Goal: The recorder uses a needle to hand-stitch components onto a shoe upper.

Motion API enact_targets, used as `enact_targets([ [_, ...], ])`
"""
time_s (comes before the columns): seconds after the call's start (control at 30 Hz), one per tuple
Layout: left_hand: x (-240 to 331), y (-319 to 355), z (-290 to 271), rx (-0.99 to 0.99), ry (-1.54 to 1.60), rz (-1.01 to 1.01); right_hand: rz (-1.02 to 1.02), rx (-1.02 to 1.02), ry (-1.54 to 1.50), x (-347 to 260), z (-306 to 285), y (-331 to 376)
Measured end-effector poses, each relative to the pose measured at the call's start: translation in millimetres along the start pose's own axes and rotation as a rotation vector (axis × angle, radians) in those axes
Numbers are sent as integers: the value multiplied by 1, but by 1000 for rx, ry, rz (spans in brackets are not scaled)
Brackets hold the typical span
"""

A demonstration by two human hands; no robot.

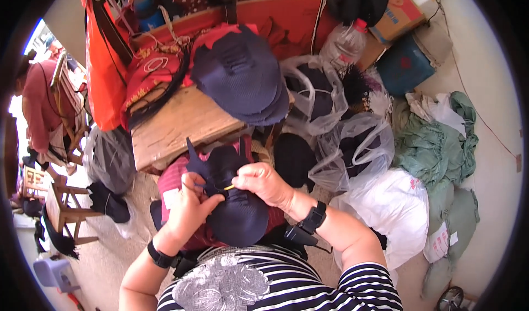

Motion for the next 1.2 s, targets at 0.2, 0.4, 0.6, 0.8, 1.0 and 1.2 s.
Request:
enact_targets([
  [0.2, 2, 2, -4, -16, -64, 15, -2, 45, -247, 7, -11, 0],
  [0.4, -7, 16, -12, 121, 296, 3, -6, 66, 3, -5, -8, 0],
  [0.6, 1, 28, -20, 257, 66, 142, 8, 39, 56, -6, 3, 7],
  [0.8, -5, 7, -36, 264, 334, -21, -67, 74, 151, -4, 7, 4],
  [1.0, -6, 2, -50, 208, 769, -134, -147, 163, 304, -11, 10, 4],
  [1.2, -16, 8, -46, 142, 114, -193, -109, 284, -100, -1, -4, 6],
])
Point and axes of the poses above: each hand's wrist, its own y-axis away from the middle knuckle, its own z-axis out of the palm, x = y × z, the point moved 5 cm from there along -y, towards the middle knuckle, and after that the axes turned 6 degrees about y, right-handed, at the moved point
